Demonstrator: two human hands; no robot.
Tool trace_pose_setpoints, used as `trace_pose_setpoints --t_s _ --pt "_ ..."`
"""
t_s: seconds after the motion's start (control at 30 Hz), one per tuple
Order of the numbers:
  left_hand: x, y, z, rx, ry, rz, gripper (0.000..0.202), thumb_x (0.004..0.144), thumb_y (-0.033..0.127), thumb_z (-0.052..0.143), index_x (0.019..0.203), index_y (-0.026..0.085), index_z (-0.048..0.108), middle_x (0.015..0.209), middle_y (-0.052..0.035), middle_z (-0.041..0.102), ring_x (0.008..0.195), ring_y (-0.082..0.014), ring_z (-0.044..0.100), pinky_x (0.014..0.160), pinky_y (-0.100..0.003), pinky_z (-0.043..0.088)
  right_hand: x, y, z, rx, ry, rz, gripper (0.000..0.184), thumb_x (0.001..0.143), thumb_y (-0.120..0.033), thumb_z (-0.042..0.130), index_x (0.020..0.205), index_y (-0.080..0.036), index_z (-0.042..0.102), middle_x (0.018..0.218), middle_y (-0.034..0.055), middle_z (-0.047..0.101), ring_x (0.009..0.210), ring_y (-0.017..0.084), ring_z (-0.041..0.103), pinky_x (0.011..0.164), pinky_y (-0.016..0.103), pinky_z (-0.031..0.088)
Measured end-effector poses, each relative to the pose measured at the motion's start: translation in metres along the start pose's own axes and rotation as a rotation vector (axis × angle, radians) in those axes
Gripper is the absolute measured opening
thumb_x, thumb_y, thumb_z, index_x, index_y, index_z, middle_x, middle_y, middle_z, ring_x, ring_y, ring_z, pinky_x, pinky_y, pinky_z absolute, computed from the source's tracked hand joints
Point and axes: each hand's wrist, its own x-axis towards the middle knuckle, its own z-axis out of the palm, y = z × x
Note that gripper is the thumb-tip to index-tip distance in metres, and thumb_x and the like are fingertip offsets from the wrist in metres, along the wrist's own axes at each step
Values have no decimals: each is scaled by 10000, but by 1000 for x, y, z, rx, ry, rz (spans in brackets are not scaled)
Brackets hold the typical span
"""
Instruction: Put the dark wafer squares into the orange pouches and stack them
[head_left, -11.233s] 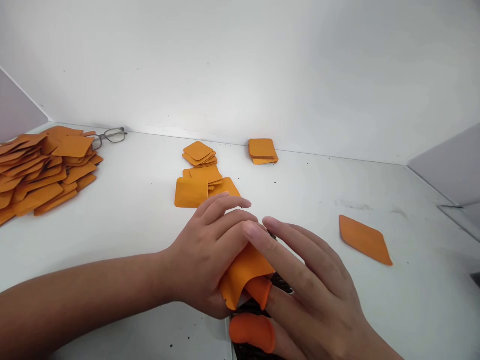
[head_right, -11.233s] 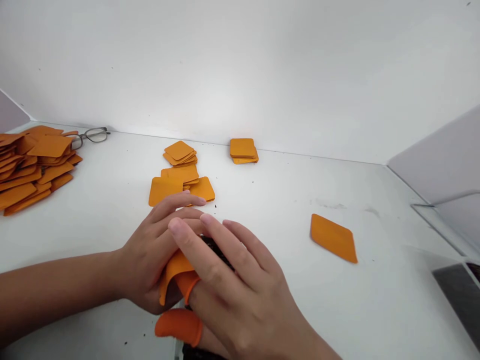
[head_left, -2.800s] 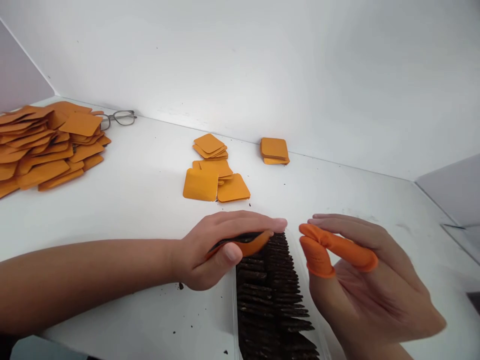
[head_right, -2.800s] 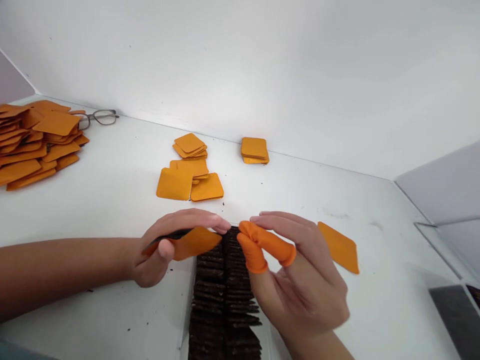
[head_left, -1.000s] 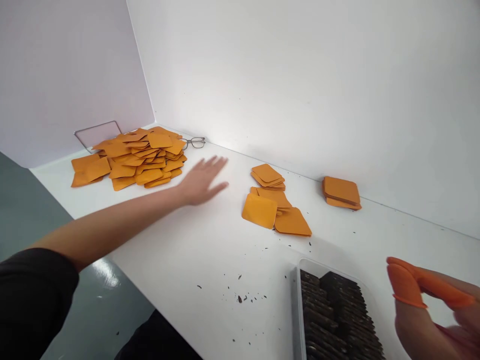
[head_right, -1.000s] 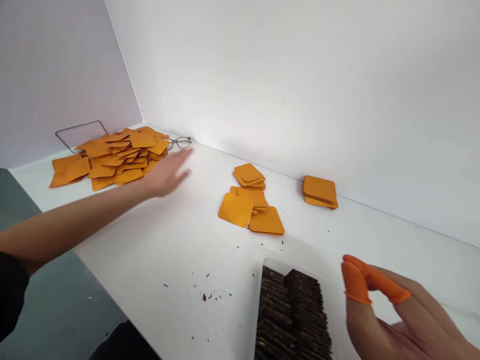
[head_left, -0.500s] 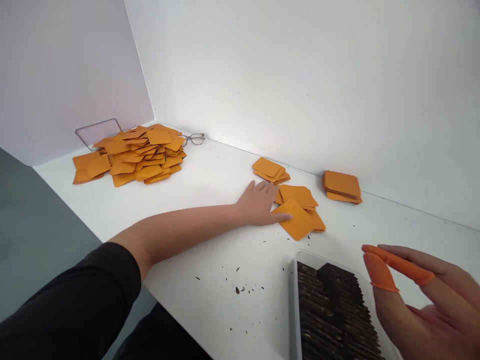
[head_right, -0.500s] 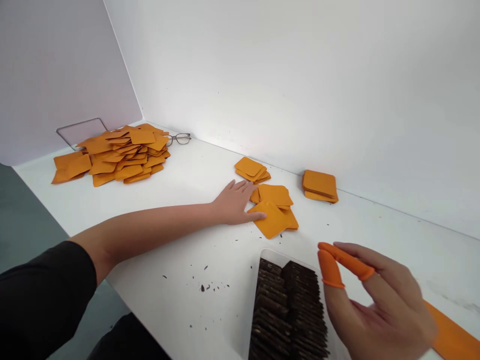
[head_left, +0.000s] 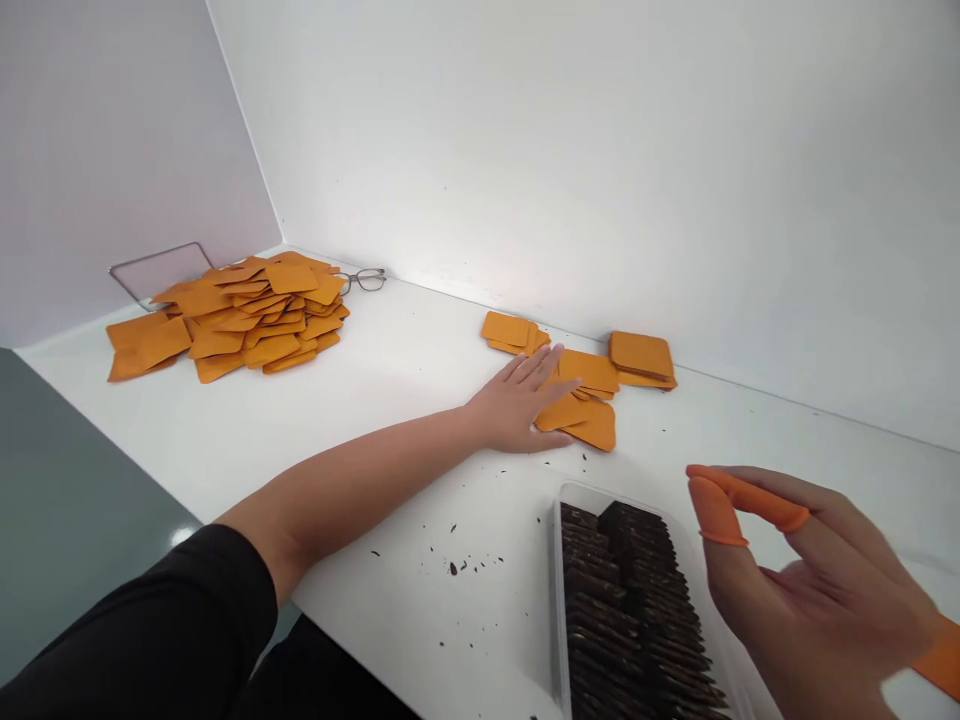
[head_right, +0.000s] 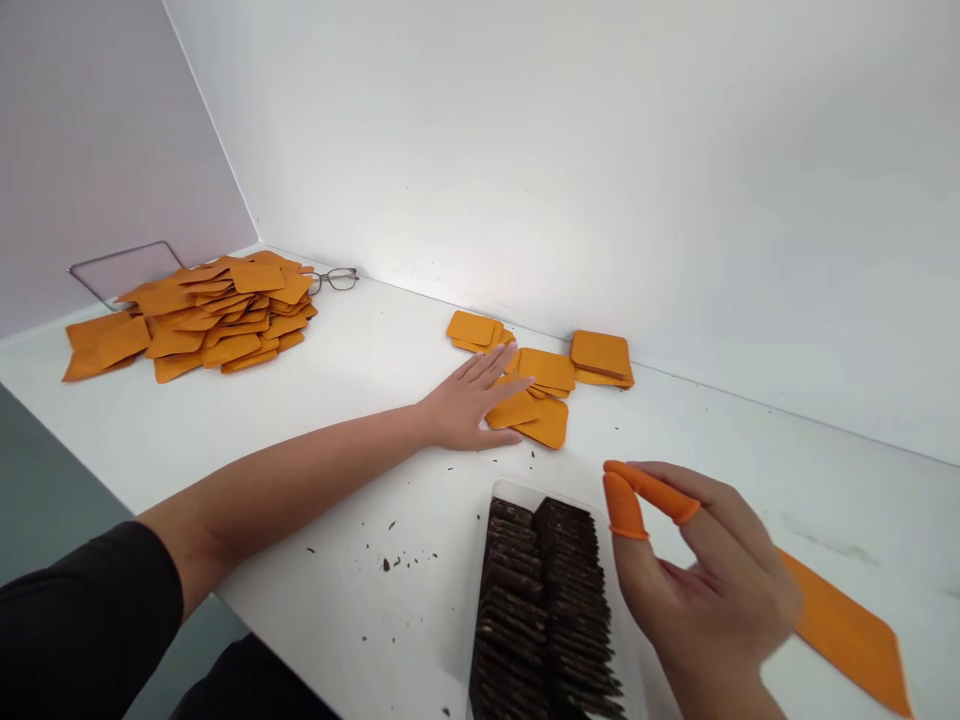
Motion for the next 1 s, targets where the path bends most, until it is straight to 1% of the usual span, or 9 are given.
trace_pose_setpoints --t_s 0.13,0.27,0.4,0.5,0.7,0.83,0.87,0.93,1.0 --pt "1 -3 6 4 -30 -52 729 932 720 479 1467 227 505 1629 -80 409 1593 -335 193 1277 -566 293 -1 0 -3 71 69 -33 211 771 -104 808 909 -248 742 862 14 722 673 166 652 571 313 481" --pt "2 -6 6 11 36 -63 415 1034 435 438 1382 250 569 1506 -25 570 1448 -275 442 1200 -503 422 -6 -2 -7 93 15 -37 246 813 -95 775 989 -263 741 929 4 723 742 168 663 611 318 501" --pt "1 -9 4 -5 87 -56 434 1013 209 413 1436 232 510 1540 -28 536 1413 -231 482 1197 -471 433 -9 -4 -8 94 -36 -20 235 842 -101 759 1017 -254 728 958 4 714 783 162 659 635 310 511" --pt "1 -11 4 -33 110 -69 500 962 127 435 1456 182 494 1563 -68 507 1433 -245 483 1202 -471 434 -10 -5 -8 90 -50 -25 202 847 -114 764 1000 -240 725 958 -2 714 787 147 662 634 289 516" --pt "-3 -10 6 -149 257 -62 496 992 178 389 1475 119 483 1608 -146 424 1450 -307 484 1142 -506 498 -7 -7 -7 125 -89 -18 190 863 -112 747 1002 -239 722 979 -2 709 815 137 669 683 275 548" --pt "-10 3 6 -277 406 88 478 1065 272 289 1494 151 462 1552 -119 513 1443 -222 499 1156 -413 492 -7 -8 -6 149 -131 24 274 884 -145 734 1133 -259 716 1056 27 697 871 166 676 750 319 573" --pt "-11 7 7 -308 436 139 471 1077 303 274 1473 163 488 1480 -116 589 1372 -197 568 1115 -377 522 -7 -8 -7 156 -142 34 320 885 -158 736 1184 -265 704 1075 36 694 874 173 676 750 331 575" --pt "-14 16 8 -363 480 232 460 1088 369 278 1344 171 605 1190 -102 752 1064 -162 718 910 -306 602 -7 -7 -8 169 -139 42 415 870 -162 753 1259 -286 680 1094 44 692 867 183 674 735 347 571" --pt "-18 26 9 -406 511 314 472 1084 424 312 1126 161 703 838 -57 765 733 -134 703 680 -259 583 -5 -6 -10 187 -94 37 475 841 -146 774 1273 -320 679 1081 37 692 857 188 664 717 355 554"
